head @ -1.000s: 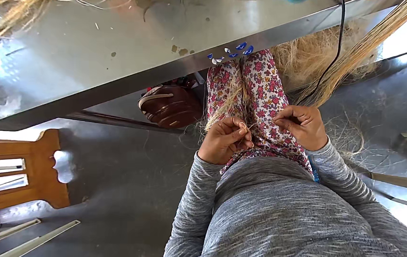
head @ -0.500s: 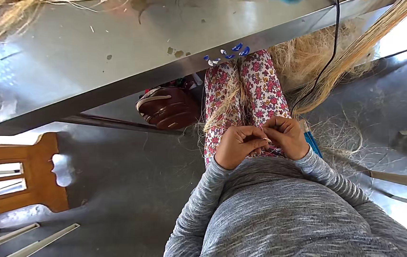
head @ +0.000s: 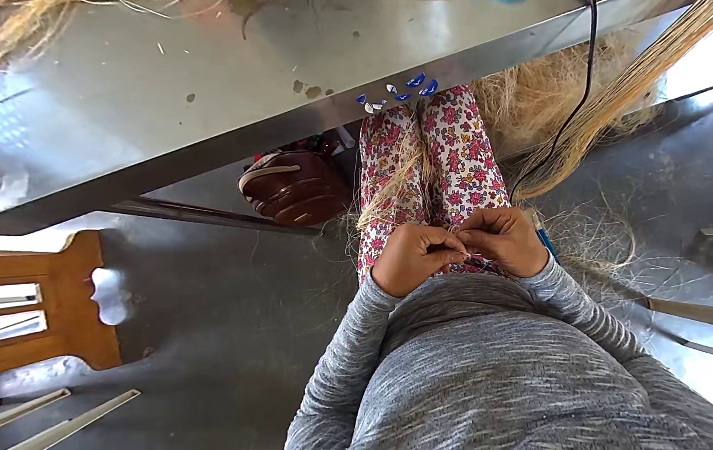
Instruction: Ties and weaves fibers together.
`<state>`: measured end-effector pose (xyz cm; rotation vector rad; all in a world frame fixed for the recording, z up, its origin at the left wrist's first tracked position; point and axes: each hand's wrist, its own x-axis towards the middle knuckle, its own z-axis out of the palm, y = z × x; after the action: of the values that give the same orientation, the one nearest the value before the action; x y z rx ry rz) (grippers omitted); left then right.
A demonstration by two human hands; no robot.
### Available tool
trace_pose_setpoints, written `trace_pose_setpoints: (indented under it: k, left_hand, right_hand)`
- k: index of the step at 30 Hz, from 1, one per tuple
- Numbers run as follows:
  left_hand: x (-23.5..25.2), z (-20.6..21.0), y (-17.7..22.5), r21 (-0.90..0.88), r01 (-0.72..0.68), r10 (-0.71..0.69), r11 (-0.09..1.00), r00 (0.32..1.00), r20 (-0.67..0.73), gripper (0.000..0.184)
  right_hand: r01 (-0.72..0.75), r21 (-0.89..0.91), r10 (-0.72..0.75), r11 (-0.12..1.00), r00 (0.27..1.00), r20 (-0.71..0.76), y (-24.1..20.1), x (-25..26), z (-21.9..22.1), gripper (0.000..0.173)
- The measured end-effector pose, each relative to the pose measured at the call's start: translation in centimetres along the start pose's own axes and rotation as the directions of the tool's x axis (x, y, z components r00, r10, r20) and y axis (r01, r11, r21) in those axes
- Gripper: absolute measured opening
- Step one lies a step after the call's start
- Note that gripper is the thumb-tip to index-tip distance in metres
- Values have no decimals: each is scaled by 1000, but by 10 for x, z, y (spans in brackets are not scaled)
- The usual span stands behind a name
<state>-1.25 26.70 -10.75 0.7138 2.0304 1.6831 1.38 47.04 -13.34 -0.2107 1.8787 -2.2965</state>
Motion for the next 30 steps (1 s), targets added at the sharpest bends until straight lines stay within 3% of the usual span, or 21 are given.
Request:
trace_pose_setpoints:
  k: [4,10,12,19,30]
  left_hand:
    - [-1,1,-1,-60,-1,-4,998,997,-80,5]
    - [1,10,-10,-401,-28,-101,916,950,-296,14]
    - [3,17,-11,-432,-22,-141,901,929,-342,15]
    - [3,23,-10,-50,58,-73,997,906,-418,8]
    - [3,21,-17,296,-48,163,954,911,-378,7]
  right_hand:
    - [52,-62,-54,997,998,-22,5,1,2,8]
    - [234,-42,-235,971,971,-36,14,0,0,11]
    - [246,-43,-247,968,969,-21,14,-1,1,11]
    - [143,-137,-145,980,989,-10,9,-1,2,5]
    - [-140,-61,139,988,990,-14,7,-1,-3,10]
